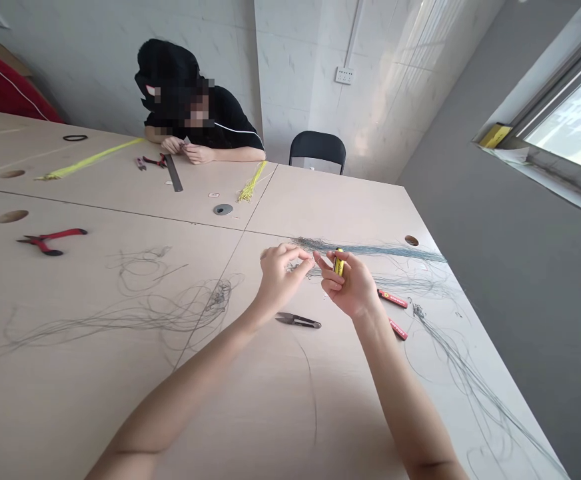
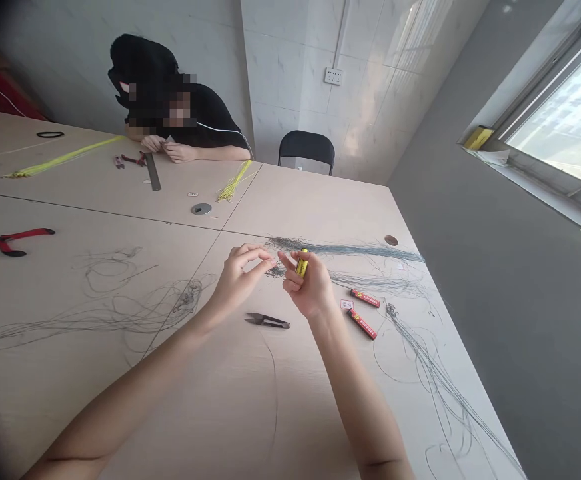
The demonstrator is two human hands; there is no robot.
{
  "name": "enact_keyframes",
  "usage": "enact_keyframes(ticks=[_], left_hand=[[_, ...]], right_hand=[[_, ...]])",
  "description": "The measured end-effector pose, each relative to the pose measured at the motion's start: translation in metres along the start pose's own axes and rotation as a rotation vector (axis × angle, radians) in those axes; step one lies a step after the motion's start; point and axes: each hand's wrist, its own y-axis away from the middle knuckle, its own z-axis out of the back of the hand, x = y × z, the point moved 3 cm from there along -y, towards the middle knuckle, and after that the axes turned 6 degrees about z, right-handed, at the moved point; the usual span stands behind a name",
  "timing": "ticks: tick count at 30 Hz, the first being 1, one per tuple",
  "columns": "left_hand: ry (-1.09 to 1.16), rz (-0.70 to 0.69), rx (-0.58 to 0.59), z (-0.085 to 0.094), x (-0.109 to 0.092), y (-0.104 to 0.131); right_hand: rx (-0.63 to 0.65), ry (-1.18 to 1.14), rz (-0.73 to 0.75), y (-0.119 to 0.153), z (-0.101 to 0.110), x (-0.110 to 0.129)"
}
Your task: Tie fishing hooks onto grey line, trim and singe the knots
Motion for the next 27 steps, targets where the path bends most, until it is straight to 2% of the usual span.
enact_keyframes(ticks=[5, 8, 10, 13, 16, 18, 22, 27], left_hand=[[-0.074, 0.050, 0.052, 0.000, 0.001, -0.002], [-0.207, 0.134, 0.126, -0.002, 0.007, -0.007], [-0.299, 0.202, 0.168, -0.005, 0.017, -0.012], [-0.367, 0.277, 0.192, -0.010, 0.037, -0.021], [-0.410, 0.330, 0.193, -0.017, 0.059, -0.028], [-0.447, 0.350, 0.186, -0.021, 0.071, -0.031], [-0.515, 0.357, 0.186, -0.027, 0.089, -0.033], [-0.563, 0.300, 0.184, -0.033, 0.103, -0.034]], right_hand=[[0.045, -0.170, 0.045, 0.002, 0.000, 0.012], [0.050, -0.176, 0.107, 0.001, 0.007, 0.038], [0.022, -0.159, 0.203, 0.001, 0.019, 0.062], [-0.092, -0.205, 0.383, 0.004, 0.050, 0.104], [-0.229, -0.230, 0.555, 0.009, 0.096, 0.142], [-0.322, -0.198, 0.619, 0.012, 0.129, 0.159], [-0.498, -0.043, 0.658, 0.010, 0.181, 0.171], [-0.584, 0.085, 0.696, 0.000, 0.212, 0.165]])
